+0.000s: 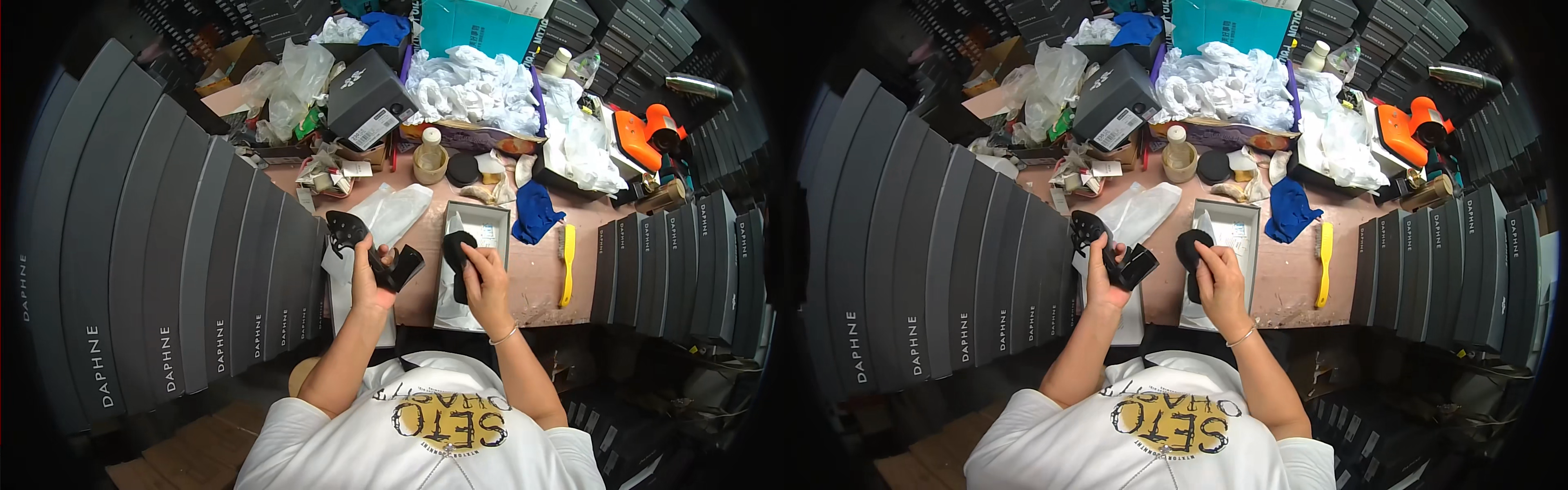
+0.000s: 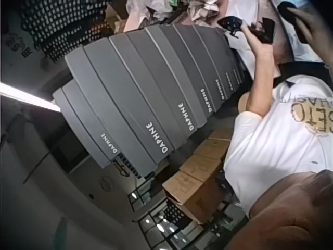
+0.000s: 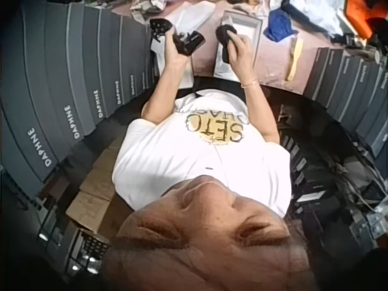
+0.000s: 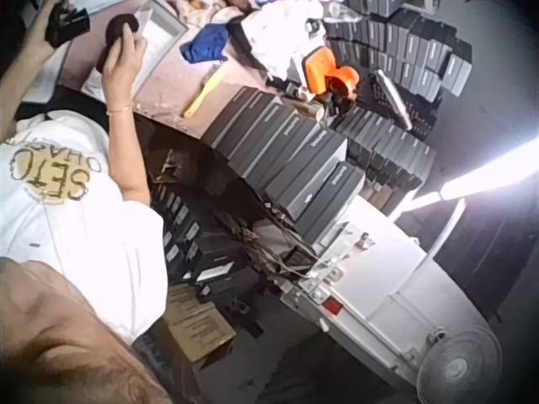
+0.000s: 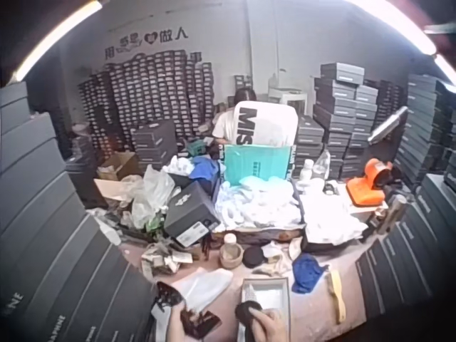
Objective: Inspecting and packing shoes into boxes at a warehouse workstation.
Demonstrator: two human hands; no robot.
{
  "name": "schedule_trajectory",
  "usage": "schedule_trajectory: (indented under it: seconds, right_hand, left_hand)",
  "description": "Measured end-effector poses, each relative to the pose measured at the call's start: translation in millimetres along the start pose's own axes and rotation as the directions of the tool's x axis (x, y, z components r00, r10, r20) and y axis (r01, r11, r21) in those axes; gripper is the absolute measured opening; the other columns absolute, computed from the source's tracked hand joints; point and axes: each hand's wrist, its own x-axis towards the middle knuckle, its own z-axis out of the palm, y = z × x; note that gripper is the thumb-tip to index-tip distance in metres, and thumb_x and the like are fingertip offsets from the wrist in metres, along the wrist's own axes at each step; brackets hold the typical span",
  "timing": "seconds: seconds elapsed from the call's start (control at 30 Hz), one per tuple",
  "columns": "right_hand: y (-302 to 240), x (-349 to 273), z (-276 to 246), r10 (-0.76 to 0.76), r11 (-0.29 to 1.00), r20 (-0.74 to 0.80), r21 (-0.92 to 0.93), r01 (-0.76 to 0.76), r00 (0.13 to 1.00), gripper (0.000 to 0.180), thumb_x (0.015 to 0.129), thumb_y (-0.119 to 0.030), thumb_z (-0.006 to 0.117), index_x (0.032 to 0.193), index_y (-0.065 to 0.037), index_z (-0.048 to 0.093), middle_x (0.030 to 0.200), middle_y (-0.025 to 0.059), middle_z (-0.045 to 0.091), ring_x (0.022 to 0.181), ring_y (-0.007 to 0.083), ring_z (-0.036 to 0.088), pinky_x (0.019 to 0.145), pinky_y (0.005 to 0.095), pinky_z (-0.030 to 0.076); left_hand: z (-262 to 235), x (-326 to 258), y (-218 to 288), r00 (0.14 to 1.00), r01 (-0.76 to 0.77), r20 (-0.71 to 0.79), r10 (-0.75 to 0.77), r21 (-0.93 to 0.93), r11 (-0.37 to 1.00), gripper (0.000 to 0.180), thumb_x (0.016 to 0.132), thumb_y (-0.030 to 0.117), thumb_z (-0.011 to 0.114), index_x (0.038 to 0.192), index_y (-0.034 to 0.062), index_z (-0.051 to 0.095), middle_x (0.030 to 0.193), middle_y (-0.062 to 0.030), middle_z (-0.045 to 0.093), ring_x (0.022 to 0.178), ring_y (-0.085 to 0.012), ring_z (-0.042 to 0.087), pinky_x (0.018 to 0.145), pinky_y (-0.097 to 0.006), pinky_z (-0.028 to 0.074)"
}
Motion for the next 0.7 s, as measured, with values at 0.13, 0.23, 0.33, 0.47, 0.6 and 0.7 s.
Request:
schedule_trajectory:
  seconds: [0.13,0.23,0.33,0.47,0.6,0.7]
  right_hand:
    - [-29.7,-11.9,12.2,-0.302,0.953,-0.040,-0.021,0.302,0.952,0.039,0.076,0.005,0.061,0.114,-0.003,0.063,0.092,0.0120,0.055,0.079,0.0272,0.056,0.067,0.0345,0.046]
    - [-20.0,-14.3,34.6,-0.520,0.847,0.126,-0.052,0.529,0.845,0.036,0.071,-0.003,0.066,0.107,-0.007,0.065,0.087,0.0084,0.058,0.075,0.0262,0.056,0.062,0.0366,0.043]
    - [25.8,-14.2,28.6,-0.344,0.909,0.165,-0.190,0.372,0.924,0.025,0.074,-0.005,0.066,0.098,-0.007,0.066,0.081,0.0078,0.057,0.072,0.0266,0.055,0.063,0.0367,0.043]
    - [-22.4,-20.3,17.3,-0.425,0.904,0.041,-0.028,0.426,0.904,0.042,0.066,0.011,0.057,0.107,0.001,0.063,0.095,0.0133,0.055,0.084,0.0308,0.054,0.071,0.0364,0.045]
    - [17.1,-27.4,34.2,-0.278,0.950,0.259,-0.070,0.305,0.925,0.040,0.071,0.002,0.063,0.111,-0.003,0.062,0.093,0.0114,0.057,0.081,0.0270,0.057,0.070,0.0353,0.046]
    - [16.9,-29.0,15.4,0.007,1.000,-0.008,0.011,-0.006,1.000,0.049,0.073,0.008,0.055,0.121,0.000,0.057,0.105,0.0168,0.055,0.091,0.0307,0.057,0.076,0.0333,0.048]
  left_hand:
    - [3.6,-4.9,-6.2,0.997,0.058,-0.047,-0.058,0.002,0.998,0.027,0.081,0.034,0.067,0.080,0.0120,0.052,0.070,-0.0018,0.057,0.062,-0.0142,0.057,0.059,-0.029,0.050]
    - [-10.3,-3.9,-11.4,0.926,0.210,0.295,-0.236,0.117,0.971,0.027,0.081,0.036,0.066,0.080,0.0114,0.055,0.073,-0.0029,0.061,0.066,-0.0171,0.062,0.063,-0.030,0.053]
    - [-22.9,7.7,-2.7,0.953,0.283,0.141,-0.267,-0.106,0.953,0.032,0.079,0.037,0.066,0.088,0.0063,0.060,0.081,-0.0077,0.064,0.075,-0.0204,0.065,0.072,-0.032,0.055]
    - [-44.2,15.5,1.1,0.872,0.386,0.355,-0.338,-0.072,0.920,0.045,0.080,0.034,0.066,0.108,0.0002,0.054,0.089,-0.0077,0.062,0.077,-0.0209,0.062,0.076,-0.033,0.053]
    - [-23.7,0.6,-7.4,0.710,0.627,0.578,-0.403,-0.257,0.735,0.071,0.081,0.033,0.061,0.136,-0.0018,0.032,0.087,-0.0050,0.052,0.070,-0.0160,0.054,0.065,-0.029,0.049]
    - [-23.5,-2.4,-1.1,0.631,0.426,0.731,-0.260,-0.046,0.904,0.066,0.083,0.033,0.051,0.137,-0.0015,0.037,0.096,-0.0099,0.059,0.069,-0.0133,0.053,0.062,-0.029,0.049]
